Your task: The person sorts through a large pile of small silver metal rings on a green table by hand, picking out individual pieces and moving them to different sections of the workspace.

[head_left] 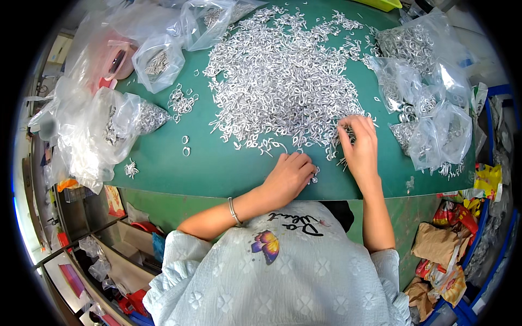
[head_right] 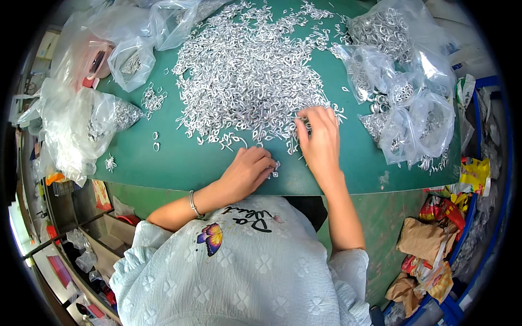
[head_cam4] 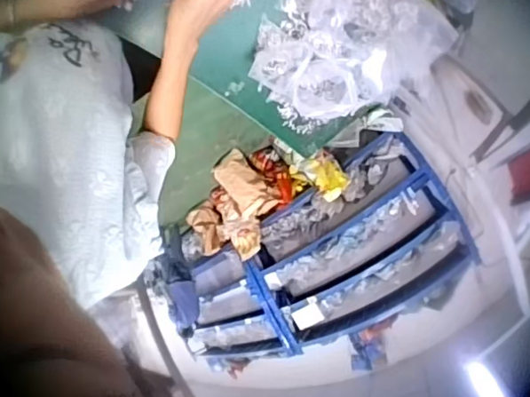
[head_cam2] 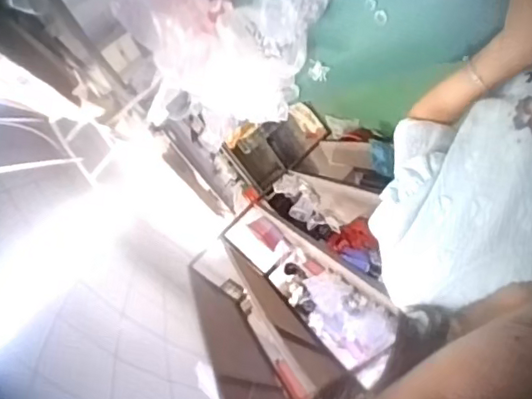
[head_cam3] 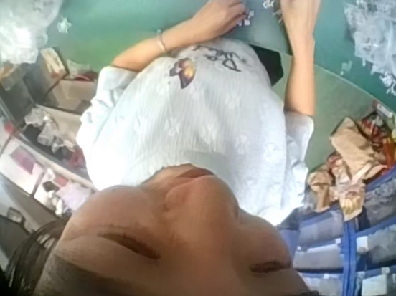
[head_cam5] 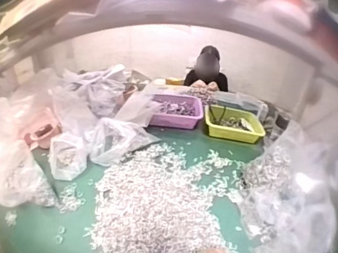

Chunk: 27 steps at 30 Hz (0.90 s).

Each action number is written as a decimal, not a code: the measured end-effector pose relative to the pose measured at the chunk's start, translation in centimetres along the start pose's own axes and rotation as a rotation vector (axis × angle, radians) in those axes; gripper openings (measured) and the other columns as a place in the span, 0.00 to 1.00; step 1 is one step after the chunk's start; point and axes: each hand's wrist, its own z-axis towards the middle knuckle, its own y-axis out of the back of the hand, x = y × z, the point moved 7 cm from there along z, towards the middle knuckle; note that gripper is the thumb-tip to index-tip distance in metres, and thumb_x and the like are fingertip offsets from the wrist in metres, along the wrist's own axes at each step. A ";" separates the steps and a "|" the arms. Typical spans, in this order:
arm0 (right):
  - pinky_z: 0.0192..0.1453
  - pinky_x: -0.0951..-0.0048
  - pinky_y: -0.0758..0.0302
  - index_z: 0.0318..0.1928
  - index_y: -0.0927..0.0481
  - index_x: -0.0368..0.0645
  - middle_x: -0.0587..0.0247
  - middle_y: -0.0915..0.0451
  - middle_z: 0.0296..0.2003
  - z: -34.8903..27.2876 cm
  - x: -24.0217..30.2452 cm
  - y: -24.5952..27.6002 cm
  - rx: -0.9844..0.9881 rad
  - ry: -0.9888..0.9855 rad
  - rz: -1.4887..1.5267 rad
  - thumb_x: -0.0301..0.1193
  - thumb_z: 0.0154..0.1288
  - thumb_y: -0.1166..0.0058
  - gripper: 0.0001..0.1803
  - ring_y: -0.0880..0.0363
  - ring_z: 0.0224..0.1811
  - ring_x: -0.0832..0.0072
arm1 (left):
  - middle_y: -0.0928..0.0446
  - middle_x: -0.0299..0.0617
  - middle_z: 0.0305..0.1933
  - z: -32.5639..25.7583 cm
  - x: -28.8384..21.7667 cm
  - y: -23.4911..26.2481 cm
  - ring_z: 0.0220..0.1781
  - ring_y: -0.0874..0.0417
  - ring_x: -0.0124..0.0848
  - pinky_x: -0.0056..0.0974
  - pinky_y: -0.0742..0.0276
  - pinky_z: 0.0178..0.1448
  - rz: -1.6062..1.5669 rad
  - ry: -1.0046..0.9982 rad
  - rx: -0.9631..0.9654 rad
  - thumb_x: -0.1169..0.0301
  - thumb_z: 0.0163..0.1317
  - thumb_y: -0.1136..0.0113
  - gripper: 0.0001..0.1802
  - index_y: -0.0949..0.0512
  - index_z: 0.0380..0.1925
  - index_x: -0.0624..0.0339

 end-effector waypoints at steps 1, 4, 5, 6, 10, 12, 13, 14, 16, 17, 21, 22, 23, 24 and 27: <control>0.47 0.62 0.32 0.32 0.21 0.38 0.60 0.23 0.34 0.6 -0.2 -0.8 0.001 0.037 -0.074 0.22 0.56 0.40 0.04 0.27 0.39 0.60 | 0.26 0.39 0.44 -0.2 0.2 -0.3 0.48 0.26 0.37 0.41 0.35 0.50 0.010 0.015 0.029 0.76 0.57 0.38 0.10 0.23 0.40 0.58; 0.46 0.62 0.34 0.32 0.22 0.39 0.62 0.24 0.34 0.8 -0.4 -2.4 0.013 0.130 -0.224 0.24 0.56 0.39 0.05 0.27 0.39 0.62 | 0.26 0.39 0.46 0.6 -0.1 1.3 0.48 0.26 0.37 0.41 0.36 0.50 0.000 -0.015 -0.027 0.76 0.57 0.38 0.12 0.23 0.42 0.58; 0.45 0.62 0.35 0.32 0.22 0.39 0.62 0.24 0.34 0.6 -0.2 -2.2 0.030 0.151 -0.219 0.24 0.56 0.39 0.05 0.28 0.40 0.62 | 0.26 0.40 0.46 1.0 0.2 2.2 0.49 0.26 0.37 0.41 0.36 0.50 0.032 -0.005 -0.090 0.76 0.57 0.38 0.12 0.23 0.42 0.58; 0.45 0.63 0.35 0.32 0.22 0.40 0.63 0.24 0.33 0.3 0.0 -2.0 0.045 0.171 -0.215 0.24 0.56 0.39 0.05 0.28 0.40 0.63 | 0.26 0.40 0.46 1.7 0.5 3.2 0.49 0.26 0.38 0.41 0.36 0.50 0.064 0.004 -0.152 0.77 0.56 0.38 0.13 0.23 0.43 0.57; 0.45 0.64 0.36 0.32 0.21 0.41 0.63 0.25 0.33 -2.1 3.1 -0.5 0.135 0.232 -0.120 0.24 0.51 0.37 0.07 0.29 0.40 0.65 | 0.27 0.40 0.49 4.6 2.4 5.4 0.52 0.28 0.38 0.44 0.36 0.52 0.244 0.010 -0.399 0.76 0.55 0.37 0.16 0.23 0.45 0.57; 0.44 0.65 0.36 0.32 0.21 0.41 0.63 0.24 0.33 -4.2 4.3 -1.8 0.329 0.287 -0.102 0.23 0.50 0.37 0.08 0.29 0.38 0.66 | 0.28 0.40 0.50 6.6 3.2 5.4 0.53 0.29 0.38 0.46 0.37 0.53 0.414 0.029 -0.440 0.75 0.54 0.37 0.16 0.23 0.45 0.56; 0.47 0.64 0.34 0.33 0.20 0.40 0.63 0.22 0.37 -4.8 3.8 -2.6 0.475 0.241 -0.037 0.24 0.51 0.37 0.07 0.27 0.43 0.65 | 0.28 0.40 0.51 7.2 3.6 5.4 0.54 0.29 0.38 0.47 0.38 0.53 0.499 0.040 -0.460 0.74 0.53 0.37 0.16 0.24 0.44 0.56; 0.49 0.63 0.34 0.34 0.20 0.39 0.62 0.22 0.39 -3.9 3.2 -2.2 0.395 0.189 0.022 0.24 0.52 0.37 0.07 0.27 0.45 0.64 | 0.29 0.39 0.51 7.6 4.3 5.1 0.55 0.30 0.38 0.48 0.38 0.54 0.514 0.062 -0.430 0.74 0.53 0.37 0.16 0.24 0.43 0.56; 0.53 0.62 0.34 0.35 0.20 0.39 0.61 0.21 0.44 -0.9 1.5 -2.0 0.237 0.090 0.148 0.25 0.53 0.37 0.08 0.27 0.49 0.63 | 0.29 0.39 0.51 7.7 5.7 4.5 0.56 0.30 0.38 0.49 0.39 0.54 0.553 0.113 -0.370 0.73 0.53 0.37 0.15 0.24 0.42 0.55; 0.55 0.61 0.34 0.37 0.20 0.39 0.60 0.22 0.47 0.0 1.4 -2.4 0.219 0.117 0.097 0.25 0.54 0.37 0.10 0.28 0.52 0.62 | 0.29 0.38 0.51 7.7 5.6 4.3 0.56 0.30 0.38 0.49 0.39 0.54 0.554 0.105 -0.357 0.74 0.53 0.36 0.14 0.24 0.41 0.54; 0.62 0.60 0.36 0.46 0.21 0.39 0.57 0.26 0.56 2.1 1.9 -4.3 0.200 0.235 -0.067 0.27 0.57 0.39 0.15 0.31 0.62 0.60 | 0.29 0.38 0.49 5.7 5.9 5.2 0.55 0.30 0.39 0.48 0.39 0.54 0.553 0.108 -0.398 0.74 0.52 0.36 0.12 0.23 0.38 0.54; 0.63 0.59 0.36 0.47 0.21 0.40 0.57 0.27 0.57 1.5 2.0 -4.3 0.239 0.247 -0.097 0.27 0.57 0.39 0.16 0.32 0.63 0.61 | 0.29 0.38 0.49 5.0 6.1 5.7 0.55 0.30 0.39 0.48 0.39 0.54 0.544 0.115 -0.425 0.74 0.52 0.36 0.12 0.23 0.38 0.54; 0.64 0.59 0.36 0.48 0.21 0.40 0.57 0.27 0.58 0.6 2.1 -4.3 0.281 0.259 -0.132 0.27 0.57 0.39 0.16 0.33 0.64 0.61 | 0.29 0.38 0.50 4.5 6.4 6.3 0.54 0.30 0.39 0.47 0.40 0.54 0.579 0.148 -0.424 0.75 0.52 0.37 0.11 0.22 0.37 0.54; 0.63 0.59 0.36 0.47 0.21 0.40 0.57 0.27 0.57 -0.1 2.0 -3.8 0.289 0.258 -0.160 0.27 0.57 0.39 0.16 0.33 0.64 0.61 | 0.29 0.38 0.50 4.0 6.4 6.7 0.54 0.30 0.39 0.47 0.40 0.54 0.571 0.152 -0.432 0.75 0.52 0.37 0.12 0.22 0.38 0.54; 0.60 0.60 0.35 0.44 0.20 0.39 0.59 0.24 0.52 -1.1 1.6 -2.0 0.280 0.233 -0.172 0.26 0.57 0.39 0.13 0.30 0.60 0.61 | 0.28 0.38 0.48 3.9 5.9 7.1 0.54 0.29 0.38 0.47 0.40 0.54 0.544 0.129 -0.447 0.76 0.53 0.38 0.15 0.21 0.42 0.54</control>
